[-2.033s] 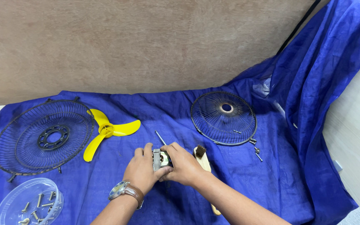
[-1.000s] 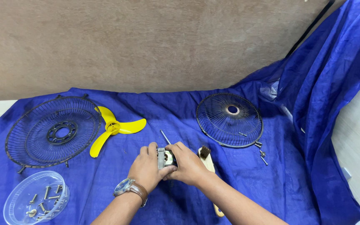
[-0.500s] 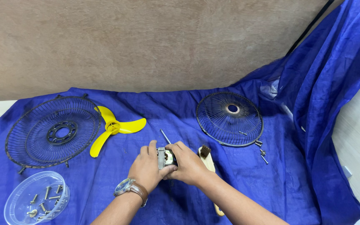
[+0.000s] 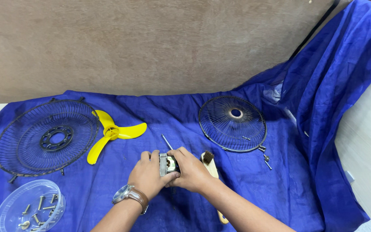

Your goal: The person works on an electric fan that is already partly disassembled on a cloth-covered surface. They hold the fan motor, use a screwdriver on its housing, manipulate small screws and shaft components by hand, and fit parts back onto the motor assembly.

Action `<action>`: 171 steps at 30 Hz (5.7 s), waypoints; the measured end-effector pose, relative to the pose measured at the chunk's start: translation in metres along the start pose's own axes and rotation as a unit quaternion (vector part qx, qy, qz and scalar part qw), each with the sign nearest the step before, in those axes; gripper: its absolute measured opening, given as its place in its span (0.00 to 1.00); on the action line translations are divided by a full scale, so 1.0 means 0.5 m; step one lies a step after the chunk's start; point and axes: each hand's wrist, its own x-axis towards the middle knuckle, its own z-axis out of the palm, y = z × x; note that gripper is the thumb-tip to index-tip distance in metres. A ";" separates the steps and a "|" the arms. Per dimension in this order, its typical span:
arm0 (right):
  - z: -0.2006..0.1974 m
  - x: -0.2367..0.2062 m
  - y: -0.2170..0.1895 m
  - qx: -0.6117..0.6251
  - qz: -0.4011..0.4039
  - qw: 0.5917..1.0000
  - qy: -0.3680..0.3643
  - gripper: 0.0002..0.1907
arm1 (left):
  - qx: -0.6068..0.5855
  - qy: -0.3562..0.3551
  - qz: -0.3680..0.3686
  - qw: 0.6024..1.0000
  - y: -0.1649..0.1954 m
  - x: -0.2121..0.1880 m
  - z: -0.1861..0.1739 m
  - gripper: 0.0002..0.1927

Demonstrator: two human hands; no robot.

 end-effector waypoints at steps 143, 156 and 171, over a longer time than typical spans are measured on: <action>0.026 0.029 0.014 0.098 0.086 0.991 0.021 0.33 | -0.117 -0.036 0.027 0.992 -0.075 0.070 -0.055 0.14; 0.026 0.031 0.015 0.091 0.083 0.992 0.022 0.34 | -0.177 -0.098 -0.089 0.975 -0.110 0.143 -0.009 0.11; 0.017 0.062 0.055 0.158 0.121 0.979 -0.033 0.21 | -0.158 -0.111 -0.088 0.977 -0.117 0.173 0.017 0.12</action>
